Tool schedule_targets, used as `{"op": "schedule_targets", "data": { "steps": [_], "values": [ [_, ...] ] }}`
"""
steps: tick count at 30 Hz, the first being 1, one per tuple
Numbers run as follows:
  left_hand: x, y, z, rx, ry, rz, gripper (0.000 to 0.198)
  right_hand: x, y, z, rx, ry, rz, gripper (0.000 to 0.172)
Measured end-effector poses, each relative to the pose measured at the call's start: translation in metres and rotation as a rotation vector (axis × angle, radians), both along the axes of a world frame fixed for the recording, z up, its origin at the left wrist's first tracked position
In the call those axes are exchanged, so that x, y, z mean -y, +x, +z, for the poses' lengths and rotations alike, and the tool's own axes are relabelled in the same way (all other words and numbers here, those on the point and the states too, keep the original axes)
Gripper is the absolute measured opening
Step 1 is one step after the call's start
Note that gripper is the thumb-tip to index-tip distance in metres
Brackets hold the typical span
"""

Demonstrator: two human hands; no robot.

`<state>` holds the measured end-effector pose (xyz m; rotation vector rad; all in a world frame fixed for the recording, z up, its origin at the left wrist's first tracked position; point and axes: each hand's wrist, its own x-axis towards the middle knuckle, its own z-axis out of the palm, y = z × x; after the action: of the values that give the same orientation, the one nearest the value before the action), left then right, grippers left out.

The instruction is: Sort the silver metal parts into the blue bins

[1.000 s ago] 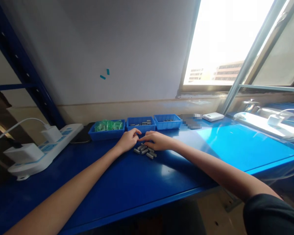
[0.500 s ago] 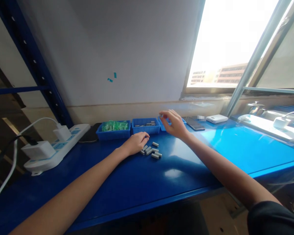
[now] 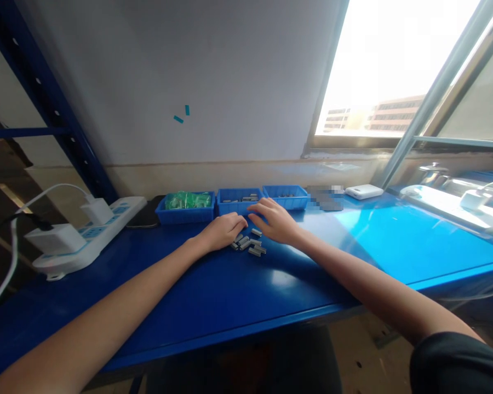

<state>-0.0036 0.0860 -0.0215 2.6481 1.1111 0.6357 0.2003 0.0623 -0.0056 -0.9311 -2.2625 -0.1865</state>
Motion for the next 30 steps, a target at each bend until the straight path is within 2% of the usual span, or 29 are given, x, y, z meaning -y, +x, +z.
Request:
{"op": "schedule_targets", "data": {
  "steps": [4,10,15,20,22,25,27,30],
  "values": [
    [-0.001,-0.002,0.002,0.103,-0.052,-0.049,0.035,0.011,-0.015,-0.005,0.111,-0.106,0.130,0.031],
    [0.002,-0.005,0.010,0.176,-0.156,-0.013,0.033,0.005,-0.014,-0.013,0.080,-0.281,0.149,0.043],
    [0.000,-0.013,0.006,0.121,-0.145,-0.016,0.038,0.006,-0.011,-0.010,0.118,-0.280,0.161,0.050],
    [-0.005,-0.011,0.003,0.045,-0.089,0.010,0.041,0.009,-0.010,-0.009,0.144,-0.282,0.164,0.047],
    [-0.006,-0.013,0.007,0.069,-0.161,-0.002,0.035,0.009,-0.009,-0.008,0.143,-0.298,0.159,0.046],
    [-0.009,-0.023,0.017,0.063,-0.401,-0.057,0.023,0.010,-0.009,-0.006,0.147,-0.318,0.146,0.045],
    [-0.008,-0.032,0.024,0.016,-0.527,-0.112,0.025,0.009,-0.009,-0.005,0.153,-0.319,0.143,0.044],
    [-0.003,-0.041,0.030,-0.080,-0.489,-0.183,0.030,0.008,-0.008,-0.006,0.142,-0.307,0.175,0.042]
  ]
}}
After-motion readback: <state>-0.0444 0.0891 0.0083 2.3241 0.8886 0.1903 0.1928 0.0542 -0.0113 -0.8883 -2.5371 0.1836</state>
